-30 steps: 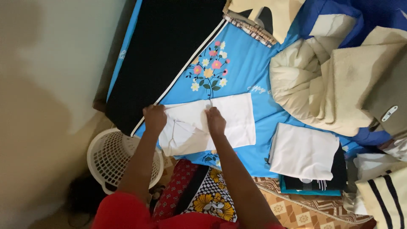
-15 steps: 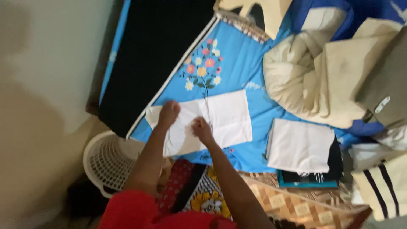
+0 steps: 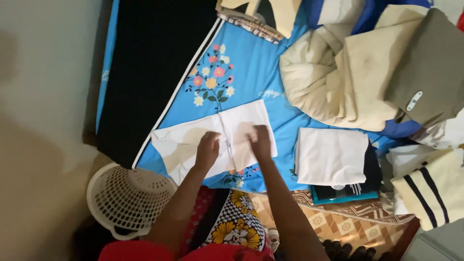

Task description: The person folds multiple shirts and tops on a bed, smoothing and aligning each item before stacking them. They handle beige, white, and teal garments one at a time, placing each folded piece into a growing pile.

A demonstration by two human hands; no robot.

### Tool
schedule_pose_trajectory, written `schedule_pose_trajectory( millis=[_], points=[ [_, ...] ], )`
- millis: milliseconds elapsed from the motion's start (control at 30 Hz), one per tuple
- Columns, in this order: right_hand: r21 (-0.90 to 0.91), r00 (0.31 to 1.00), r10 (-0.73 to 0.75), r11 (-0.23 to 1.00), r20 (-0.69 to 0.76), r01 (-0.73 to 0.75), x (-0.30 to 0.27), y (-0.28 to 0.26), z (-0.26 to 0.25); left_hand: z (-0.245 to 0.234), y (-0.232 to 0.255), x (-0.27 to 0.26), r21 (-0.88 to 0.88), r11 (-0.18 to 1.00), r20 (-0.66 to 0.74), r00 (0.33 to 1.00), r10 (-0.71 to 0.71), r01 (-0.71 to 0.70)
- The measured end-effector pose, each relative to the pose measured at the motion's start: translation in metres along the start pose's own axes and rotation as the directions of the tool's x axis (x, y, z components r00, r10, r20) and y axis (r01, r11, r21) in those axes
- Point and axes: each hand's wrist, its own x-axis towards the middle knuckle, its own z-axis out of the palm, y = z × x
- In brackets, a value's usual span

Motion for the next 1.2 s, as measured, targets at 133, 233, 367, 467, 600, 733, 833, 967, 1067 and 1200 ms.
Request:
schedule_pose_trajectory(
  millis=[133, 233, 367, 467, 600, 733, 833, 967, 1067, 1200],
  points=[
    [-0.244, 0.882, 0.016, 0.963, 0.471, 0.113, -0.015, -0.081, 0.0, 0.034, -0.029, 0.036, 0.093, 0.981, 0.053, 0.984, -0.173, 0.167],
    [-0.161, 0.941, -0.018, 0.984, 0.337, 0.076, -0.036, -0.095, -0.001, 0.027, -0.013, 0.066, 0.241, 0.94, 0.063, 0.962, -0.264, 0.242],
    [0.423, 0.875, 0.483, 0.8, -0.032, -0.426, -0.102, -0.057, -0.02, 0.011, 0.033, 0.108, 0.302, 0.952, 0.062, 0.998, 0.032, -0.049],
    [0.449, 0.643, 0.753, 0.53, 0.142, -0.719, -0.201, 0.097, 0.046, 0.059, -0.027, 0.137, 0.56, 0.78, 0.235, 0.957, 0.172, -0.278],
    [0.686, 0.446, 0.761, 0.003, 0.471, -0.728, -0.153, -0.008, -0.029, 0.065, -0.01, 0.141, 0.728, 0.615, 0.307, 0.946, 0.104, -0.303],
    [0.592, 0.319, 0.699, -0.184, 0.64, -0.784, -0.166, 0.007, 0.016, 0.057, 0.006, 0.129, 0.748, 0.48, 0.298, 0.879, 0.373, -0.457],
    [0.59, 0.334, 0.727, -0.122, 0.6, -0.798, -0.176, 0.021, 0.038, 0.051, 0.015, 0.133, 0.64, 0.735, 0.317, 0.948, 0.012, -0.223],
    [0.672, 0.485, 0.693, 0.0, 0.534, -0.741, -0.171, 0.018, 0.002, 0.052, 0.013, 0.151, 0.47, 0.847, 0.429, 0.774, -0.466, 0.25],
    [0.774, 0.463, 0.676, -0.258, 0.572, -0.579, -0.156, 0.005, 0.001, 0.029, 0.102, 0.163, 0.449, 0.869, 0.563, 0.688, -0.458, 0.211],
    [0.798, 0.416, 0.682, -0.543, 0.601, -0.263, -0.057, -0.049, -0.095, 0.045, 0.127, 0.185, 0.463, 0.86, 0.545, 0.697, -0.466, 0.214]
  ],
)
